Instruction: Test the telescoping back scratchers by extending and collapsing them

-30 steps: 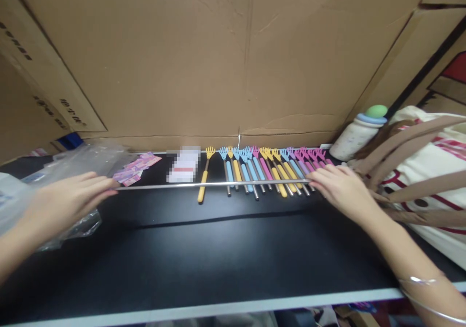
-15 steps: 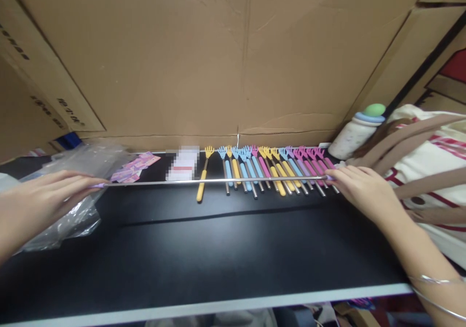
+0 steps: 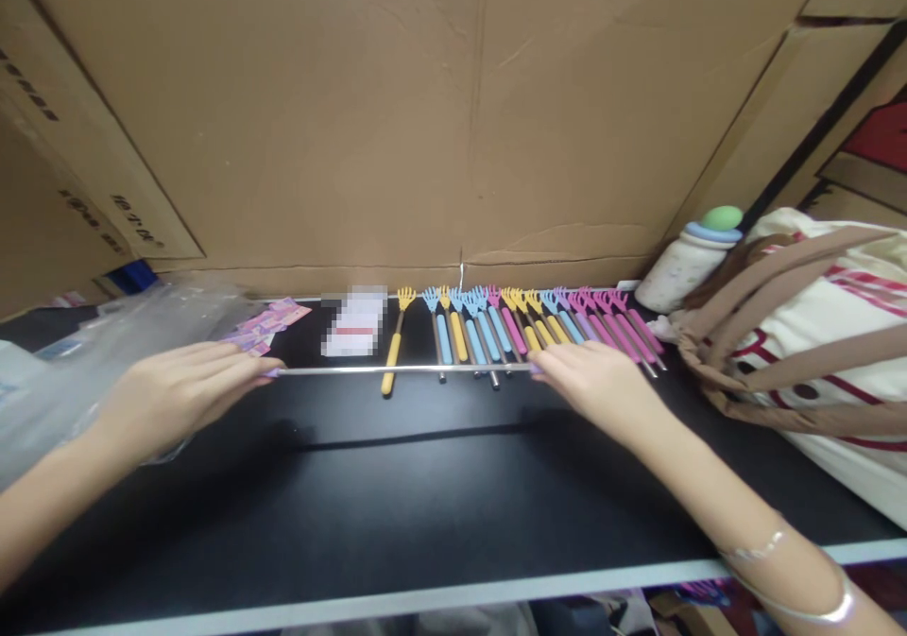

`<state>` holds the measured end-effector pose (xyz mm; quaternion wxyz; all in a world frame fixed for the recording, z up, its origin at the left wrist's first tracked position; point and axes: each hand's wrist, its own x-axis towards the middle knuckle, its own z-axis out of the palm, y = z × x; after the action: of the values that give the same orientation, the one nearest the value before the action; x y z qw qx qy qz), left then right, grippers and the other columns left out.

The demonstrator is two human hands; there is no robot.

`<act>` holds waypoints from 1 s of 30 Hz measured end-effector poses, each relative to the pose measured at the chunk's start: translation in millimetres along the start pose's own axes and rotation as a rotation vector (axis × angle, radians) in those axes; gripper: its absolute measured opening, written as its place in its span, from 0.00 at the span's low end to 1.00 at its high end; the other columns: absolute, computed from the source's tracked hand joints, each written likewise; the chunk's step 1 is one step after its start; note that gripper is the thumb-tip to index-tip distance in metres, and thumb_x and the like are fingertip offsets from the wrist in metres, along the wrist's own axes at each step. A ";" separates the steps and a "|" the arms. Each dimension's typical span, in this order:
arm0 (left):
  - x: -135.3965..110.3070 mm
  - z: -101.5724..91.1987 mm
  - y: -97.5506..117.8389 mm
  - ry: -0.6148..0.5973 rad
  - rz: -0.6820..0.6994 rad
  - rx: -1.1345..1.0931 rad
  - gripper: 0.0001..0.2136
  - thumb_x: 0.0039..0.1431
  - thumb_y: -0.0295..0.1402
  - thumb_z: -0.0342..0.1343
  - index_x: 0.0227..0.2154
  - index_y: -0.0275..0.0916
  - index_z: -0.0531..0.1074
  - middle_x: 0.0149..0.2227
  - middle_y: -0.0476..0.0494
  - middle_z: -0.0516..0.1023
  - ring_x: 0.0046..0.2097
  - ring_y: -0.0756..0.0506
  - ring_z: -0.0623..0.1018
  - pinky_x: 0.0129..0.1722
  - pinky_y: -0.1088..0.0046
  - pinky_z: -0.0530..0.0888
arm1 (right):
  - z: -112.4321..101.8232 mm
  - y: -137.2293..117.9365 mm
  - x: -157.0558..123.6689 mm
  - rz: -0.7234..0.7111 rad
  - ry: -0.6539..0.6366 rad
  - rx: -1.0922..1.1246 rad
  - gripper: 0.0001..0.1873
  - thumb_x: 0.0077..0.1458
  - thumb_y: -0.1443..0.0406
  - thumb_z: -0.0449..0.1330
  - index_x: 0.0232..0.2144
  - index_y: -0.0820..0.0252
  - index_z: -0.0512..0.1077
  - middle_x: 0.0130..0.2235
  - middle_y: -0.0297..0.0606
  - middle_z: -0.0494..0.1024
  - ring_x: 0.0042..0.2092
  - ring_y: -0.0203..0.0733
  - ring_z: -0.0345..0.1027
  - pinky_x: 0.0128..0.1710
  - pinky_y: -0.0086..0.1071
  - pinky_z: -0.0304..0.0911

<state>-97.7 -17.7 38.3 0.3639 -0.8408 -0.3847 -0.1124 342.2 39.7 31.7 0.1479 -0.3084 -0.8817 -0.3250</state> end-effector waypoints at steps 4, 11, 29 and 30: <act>27.7 -1.9 33.0 0.106 -0.003 -0.125 0.06 0.60 0.31 0.48 0.33 0.40 0.70 0.25 0.53 0.75 0.27 0.52 0.72 0.29 0.76 0.64 | -4.0 -37.2 26.8 0.005 0.040 0.121 0.11 0.60 0.63 0.48 0.33 0.60 0.68 0.29 0.33 0.74 0.28 0.31 0.64 0.30 0.26 0.51; 60.3 -4.4 77.9 0.112 0.048 -0.272 0.10 0.63 0.32 0.43 0.30 0.38 0.68 0.23 0.52 0.72 0.26 0.52 0.70 0.26 0.74 0.59 | -12.5 -91.2 58.7 -0.010 0.033 0.236 0.12 0.61 0.63 0.46 0.34 0.59 0.68 0.26 0.31 0.71 0.26 0.30 0.62 0.25 0.27 0.46; 37.7 -7.5 60.7 0.011 0.023 -0.162 0.10 0.62 0.33 0.44 0.26 0.40 0.65 0.20 0.53 0.68 0.24 0.50 0.69 0.27 0.72 0.57 | -8.4 -88.5 54.7 -0.019 -0.006 0.149 0.14 0.61 0.61 0.47 0.26 0.58 0.65 0.21 0.29 0.67 0.22 0.30 0.57 0.25 0.30 0.40; 30.8 -6.7 52.6 0.000 0.006 -0.132 0.10 0.62 0.33 0.44 0.27 0.41 0.66 0.21 0.53 0.70 0.25 0.50 0.70 0.27 0.72 0.58 | -6.3 -78.4 49.7 -0.012 -0.002 0.116 0.14 0.61 0.61 0.47 0.26 0.58 0.66 0.22 0.29 0.68 0.23 0.30 0.58 0.26 0.29 0.41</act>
<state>-37.8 -28.1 29.9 0.3079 -0.8642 -0.3738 -0.1364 254.3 10.9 21.5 0.1624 -0.2942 -0.9011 -0.2739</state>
